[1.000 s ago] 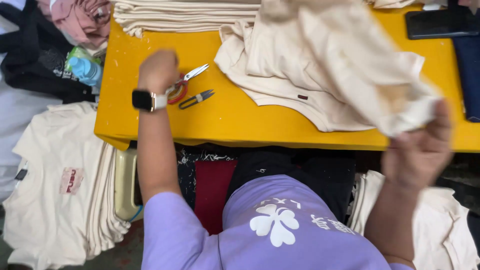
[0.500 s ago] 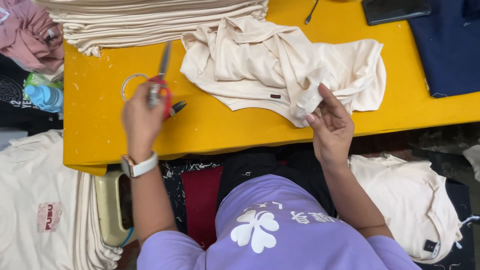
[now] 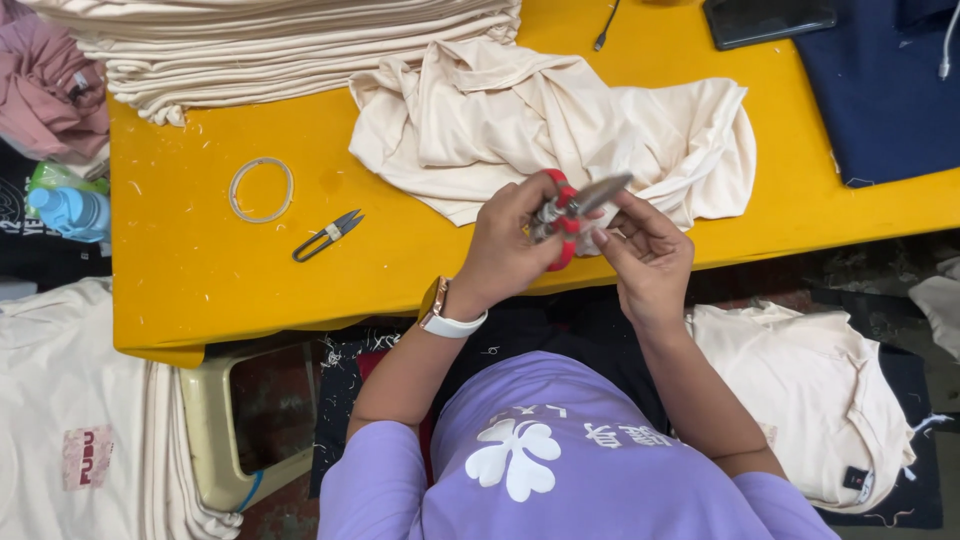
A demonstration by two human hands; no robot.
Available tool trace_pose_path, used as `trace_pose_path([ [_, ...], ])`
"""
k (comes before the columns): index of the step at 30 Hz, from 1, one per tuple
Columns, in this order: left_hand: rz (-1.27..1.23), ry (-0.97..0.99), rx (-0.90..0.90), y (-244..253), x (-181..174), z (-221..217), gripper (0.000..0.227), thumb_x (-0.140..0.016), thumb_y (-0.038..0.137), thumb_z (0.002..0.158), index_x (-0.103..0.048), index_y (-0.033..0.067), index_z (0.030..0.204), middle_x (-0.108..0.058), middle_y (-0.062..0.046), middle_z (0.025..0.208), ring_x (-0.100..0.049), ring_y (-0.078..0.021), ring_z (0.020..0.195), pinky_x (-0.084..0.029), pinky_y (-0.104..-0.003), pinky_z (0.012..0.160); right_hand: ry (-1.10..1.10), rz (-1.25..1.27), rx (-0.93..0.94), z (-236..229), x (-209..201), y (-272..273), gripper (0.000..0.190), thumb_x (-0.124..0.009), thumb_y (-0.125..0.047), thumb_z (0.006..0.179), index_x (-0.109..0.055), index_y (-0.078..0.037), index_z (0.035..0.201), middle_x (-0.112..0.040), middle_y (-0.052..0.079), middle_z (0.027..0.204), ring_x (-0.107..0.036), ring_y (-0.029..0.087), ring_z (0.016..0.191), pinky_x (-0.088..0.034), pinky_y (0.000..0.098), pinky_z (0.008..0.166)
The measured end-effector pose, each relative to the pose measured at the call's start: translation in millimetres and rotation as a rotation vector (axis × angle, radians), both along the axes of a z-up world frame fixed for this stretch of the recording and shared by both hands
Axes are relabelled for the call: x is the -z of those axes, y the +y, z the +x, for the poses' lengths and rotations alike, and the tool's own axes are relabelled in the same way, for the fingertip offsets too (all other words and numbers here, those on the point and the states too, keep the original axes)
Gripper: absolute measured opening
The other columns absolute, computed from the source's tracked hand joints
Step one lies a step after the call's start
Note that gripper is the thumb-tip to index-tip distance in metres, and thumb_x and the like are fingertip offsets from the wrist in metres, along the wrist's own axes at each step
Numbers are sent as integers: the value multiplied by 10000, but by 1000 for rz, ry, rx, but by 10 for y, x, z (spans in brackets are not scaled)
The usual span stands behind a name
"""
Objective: Trimming loose threads from t-shirts with scissors and folding them for packaging.
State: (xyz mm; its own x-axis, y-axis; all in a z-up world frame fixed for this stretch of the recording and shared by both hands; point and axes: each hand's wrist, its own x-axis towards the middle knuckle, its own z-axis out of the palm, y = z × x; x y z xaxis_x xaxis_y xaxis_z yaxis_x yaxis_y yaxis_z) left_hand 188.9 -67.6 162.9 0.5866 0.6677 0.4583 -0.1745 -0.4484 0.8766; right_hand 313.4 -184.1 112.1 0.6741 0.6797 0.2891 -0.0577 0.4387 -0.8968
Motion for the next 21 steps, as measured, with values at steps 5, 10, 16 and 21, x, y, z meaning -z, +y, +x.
trace_pose_path([
  [5, 348, 150, -28, 46, 124, -13, 340, -812, 67, 657, -639, 155, 936, -653, -25, 714, -668, -263, 695, -472, -334, 689, -82, -68, -16, -18, -8, -4, 555, -722, 191, 828, -571, 142, 1359, -708, 187, 1046, -687, 143, 968, -630, 268, 832],
  [10, -164, -60, 52, 48, -25, -64, 295, -830, 103, 775, -637, 110, 998, -673, -107, 802, -645, -217, 770, -503, -292, 749, 12, -55, -49, 3, 73, 29, 578, -715, 227, 795, -567, 159, 1349, -694, 205, 1058, -705, 160, 895, -632, 243, 780],
  [16, 170, 146, -4, 111, 157, -117, 340, -809, 70, 683, -616, 121, 959, -632, -105, 704, -665, -337, 718, -510, -382, 723, 73, -47, -81, 13, 102, 40, 569, -704, 238, 786, -571, 156, 1333, -685, 238, 1202, -683, 142, 860, -628, 247, 754],
  [21, -241, -118, 116, 66, 57, -87, 292, -837, 60, 771, -637, 126, 974, -730, -60, 814, -666, -112, 800, -487, -221, 760, 244, -62, -160, 74, 144, 54, 599, -680, 233, 778, -550, 149, 1356, -692, 221, 1206, -742, 205, 939, -663, 286, 773],
])
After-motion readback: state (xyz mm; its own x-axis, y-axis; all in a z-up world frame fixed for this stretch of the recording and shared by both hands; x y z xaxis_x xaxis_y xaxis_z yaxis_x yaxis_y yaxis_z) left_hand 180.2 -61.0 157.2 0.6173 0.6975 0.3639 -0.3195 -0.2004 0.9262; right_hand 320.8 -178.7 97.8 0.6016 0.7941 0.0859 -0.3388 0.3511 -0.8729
